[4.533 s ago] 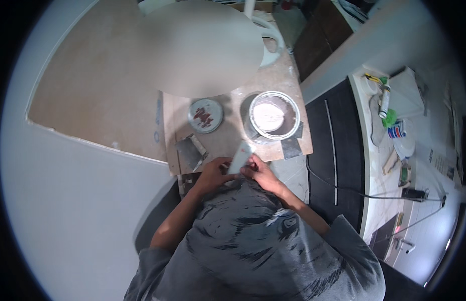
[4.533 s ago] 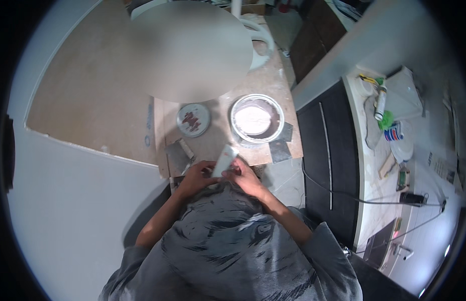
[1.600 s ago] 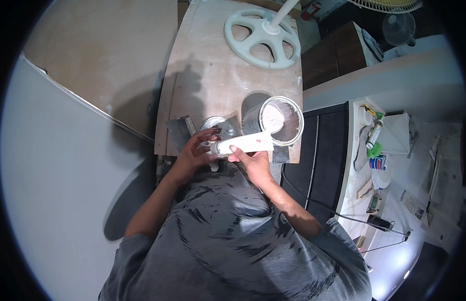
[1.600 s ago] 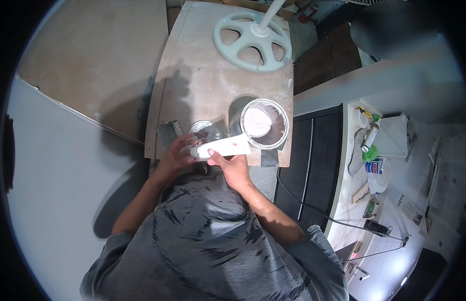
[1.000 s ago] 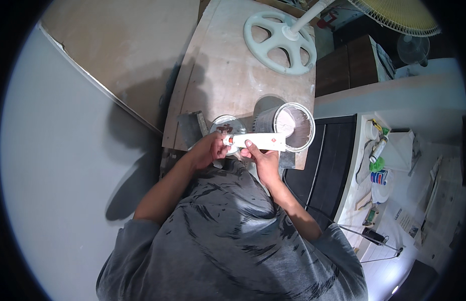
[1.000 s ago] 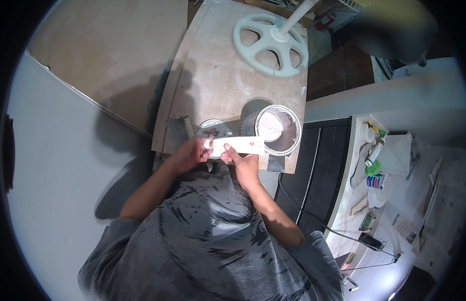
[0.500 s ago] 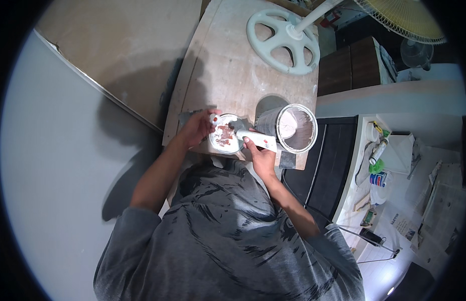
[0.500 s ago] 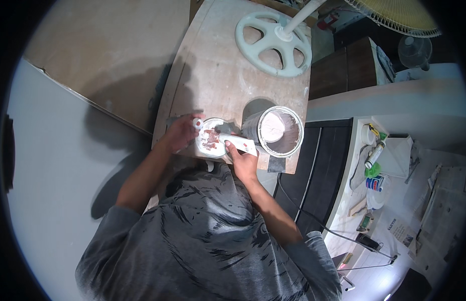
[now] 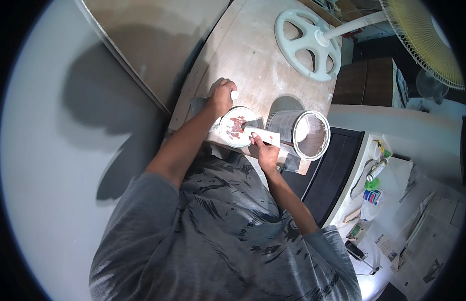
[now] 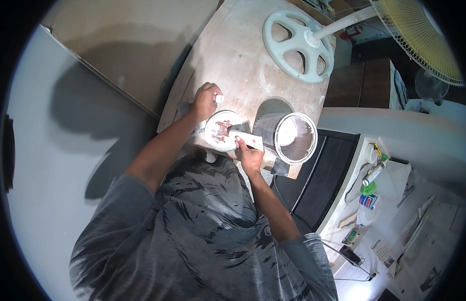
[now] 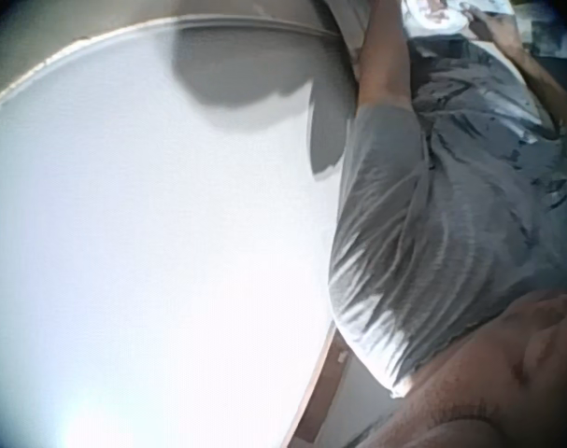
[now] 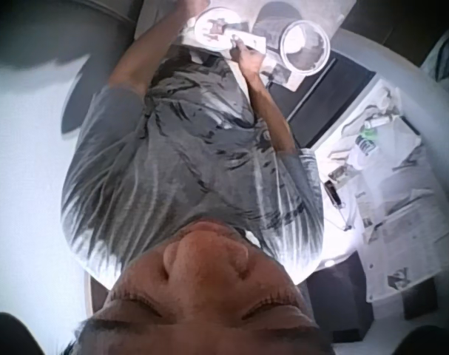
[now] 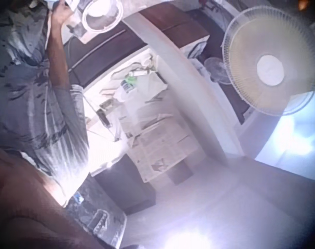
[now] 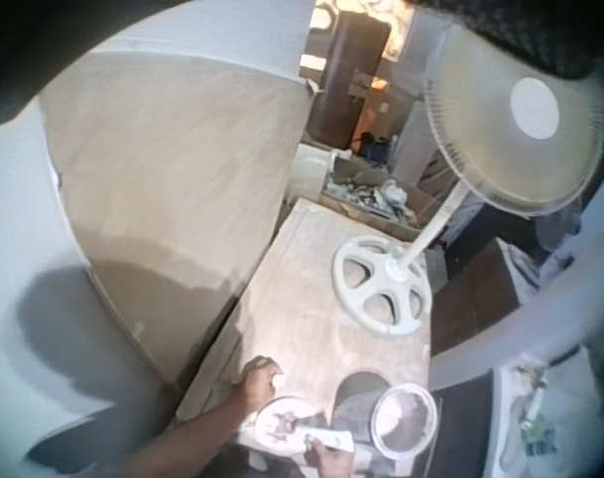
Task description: The person opens a small tube of red paint and squeezes the contents into a larger can of white paint. They then use a wooden stick to stir the mixture thoroughly, blending the red pigment into the white base.
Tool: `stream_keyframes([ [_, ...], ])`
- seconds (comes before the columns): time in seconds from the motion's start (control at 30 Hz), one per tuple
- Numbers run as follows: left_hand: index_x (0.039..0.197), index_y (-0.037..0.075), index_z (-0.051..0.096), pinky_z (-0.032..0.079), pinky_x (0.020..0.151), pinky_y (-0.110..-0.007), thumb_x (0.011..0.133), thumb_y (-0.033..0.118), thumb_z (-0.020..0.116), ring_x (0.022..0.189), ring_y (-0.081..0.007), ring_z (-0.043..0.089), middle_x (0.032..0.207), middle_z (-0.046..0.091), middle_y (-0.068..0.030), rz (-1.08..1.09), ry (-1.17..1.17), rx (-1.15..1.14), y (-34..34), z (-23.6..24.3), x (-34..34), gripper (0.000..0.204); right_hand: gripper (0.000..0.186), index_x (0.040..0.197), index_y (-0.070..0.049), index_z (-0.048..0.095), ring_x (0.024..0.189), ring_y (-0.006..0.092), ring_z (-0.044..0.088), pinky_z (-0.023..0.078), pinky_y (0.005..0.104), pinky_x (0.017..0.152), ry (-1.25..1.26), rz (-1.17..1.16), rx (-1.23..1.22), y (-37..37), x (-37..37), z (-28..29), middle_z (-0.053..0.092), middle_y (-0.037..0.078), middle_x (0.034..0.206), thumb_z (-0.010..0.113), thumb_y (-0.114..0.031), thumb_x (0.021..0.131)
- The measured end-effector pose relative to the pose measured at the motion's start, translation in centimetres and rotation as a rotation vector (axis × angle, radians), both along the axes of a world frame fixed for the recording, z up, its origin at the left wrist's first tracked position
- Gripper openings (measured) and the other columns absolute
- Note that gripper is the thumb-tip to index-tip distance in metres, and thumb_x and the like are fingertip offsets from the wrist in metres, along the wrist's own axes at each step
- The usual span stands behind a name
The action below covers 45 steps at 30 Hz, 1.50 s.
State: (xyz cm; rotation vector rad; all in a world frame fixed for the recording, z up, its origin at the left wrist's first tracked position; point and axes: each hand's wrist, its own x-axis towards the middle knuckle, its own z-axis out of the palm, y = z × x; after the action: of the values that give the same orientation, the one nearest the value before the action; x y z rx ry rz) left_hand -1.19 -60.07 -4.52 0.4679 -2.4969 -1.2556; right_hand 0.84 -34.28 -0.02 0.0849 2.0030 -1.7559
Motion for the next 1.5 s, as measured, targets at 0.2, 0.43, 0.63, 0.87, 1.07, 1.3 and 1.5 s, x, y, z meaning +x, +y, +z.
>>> stream_keyframes([
  [0.2, 0.103, 0.000, 0.067, 0.047, 0.098, -0.045, 0.075, -0.017, 0.056, 0.111, -0.0368, 0.058, 0.110, 0.064, -0.0166, 0.115, 0.096, -0.081, -0.2, -0.1, 0.9, 0.034, 0.015, 0.103, 0.007, 0.068, 0.079, 0.0119, 0.068, 0.057, 0.0255, 0.070, -0.031, 0.046, 0.005, -0.2, -0.4, 0.0, 0.073, 0.009, 0.092, 0.076, 0.002, 0.091],
  [0.43, 0.106, 0.004, 0.067, 0.051, 0.084, -0.040, 0.080, -0.010, 0.061, 0.092, -0.0301, 0.062, 0.099, 0.062, -0.0121, 0.261, 0.077, 0.157, -0.8, 2.9, 5.3, 0.030, 0.016, 0.103, 0.008, 0.066, 0.080, 0.0142, 0.069, 0.061, 0.0269, 0.073, -0.047, 0.009, -0.012, -0.3, -0.7, -0.8, 0.072, 0.012, 0.097, 0.075, 0.004, 0.090],
  [0.63, 0.100, 0.004, 0.068, 0.051, 0.072, -0.037, 0.082, -0.005, 0.066, 0.076, -0.0250, 0.062, 0.087, 0.060, -0.0102, 0.276, -0.027, 0.272, 0.8, 3.8, 14.0, 0.020, 0.015, 0.102, 0.007, 0.067, 0.079, 0.0145, 0.070, 0.059, 0.0271, 0.070, -0.022, 0.007, 0.022, -0.7, -0.7, -0.3, 0.073, 0.011, 0.095, 0.076, 0.002, 0.090],
  [0.87, 0.097, 0.003, 0.069, 0.050, 0.070, -0.035, 0.087, -0.001, 0.065, 0.076, -0.0245, 0.062, 0.089, 0.061, -0.0111, 0.208, -0.127, 0.221, 3.2, 4.0, 22.2, 0.011, 0.013, 0.100, 0.006, 0.070, 0.074, 0.0128, 0.068, 0.056, 0.0266, 0.067, 0.042, 0.012, 0.062, -1.0, -0.8, -0.3, 0.074, 0.010, 0.091, 0.076, -0.001, 0.091],
  [1.07, 0.096, 0.002, 0.070, 0.052, 0.074, -0.036, 0.086, -0.001, 0.065, 0.079, -0.0256, 0.065, 0.090, 0.063, -0.0125, 0.297, -0.219, 0.324, 4.0, 1.3, 26.7, 0.011, 0.013, 0.101, 0.006, 0.071, 0.072, 0.0121, 0.067, 0.055, 0.0256, 0.065, 0.072, 0.027, 0.065, -1.3, -0.9, -0.5, 0.074, 0.009, 0.090, 0.075, -0.003, 0.093],
  [1.3, 0.097, 0.003, 0.071, 0.053, 0.076, -0.036, 0.084, 0.001, 0.067, 0.082, -0.0268, 0.067, 0.091, 0.065, -0.0129, 0.342, -0.353, 0.186, 3.9, 0.1, 29.4, 0.014, 0.014, 0.101, 0.007, 0.072, 0.068, 0.0121, 0.067, 0.055, 0.0258, 0.061, 0.168, 0.036, 0.113, -1.3, -0.9, -0.5, 0.074, 0.009, 0.088, 0.074, -0.004, 0.093],
  [1.5, 0.096, 0.002, 0.071, 0.052, 0.074, -0.035, 0.083, 0.002, 0.069, 0.079, -0.0238, 0.066, 0.090, 0.064, -0.0121, 0.308, -0.230, 0.389, 3.8, 5.4, 25.7, 0.013, 0.017, 0.105, 0.006, 0.071, 0.067, 0.0133, 0.067, 0.058, 0.0271, 0.061, 0.142, 0.050, 0.039, -1.5, -0.7, 0.3, 0.074, 0.010, 0.090, 0.076, -0.006, 0.093],
])
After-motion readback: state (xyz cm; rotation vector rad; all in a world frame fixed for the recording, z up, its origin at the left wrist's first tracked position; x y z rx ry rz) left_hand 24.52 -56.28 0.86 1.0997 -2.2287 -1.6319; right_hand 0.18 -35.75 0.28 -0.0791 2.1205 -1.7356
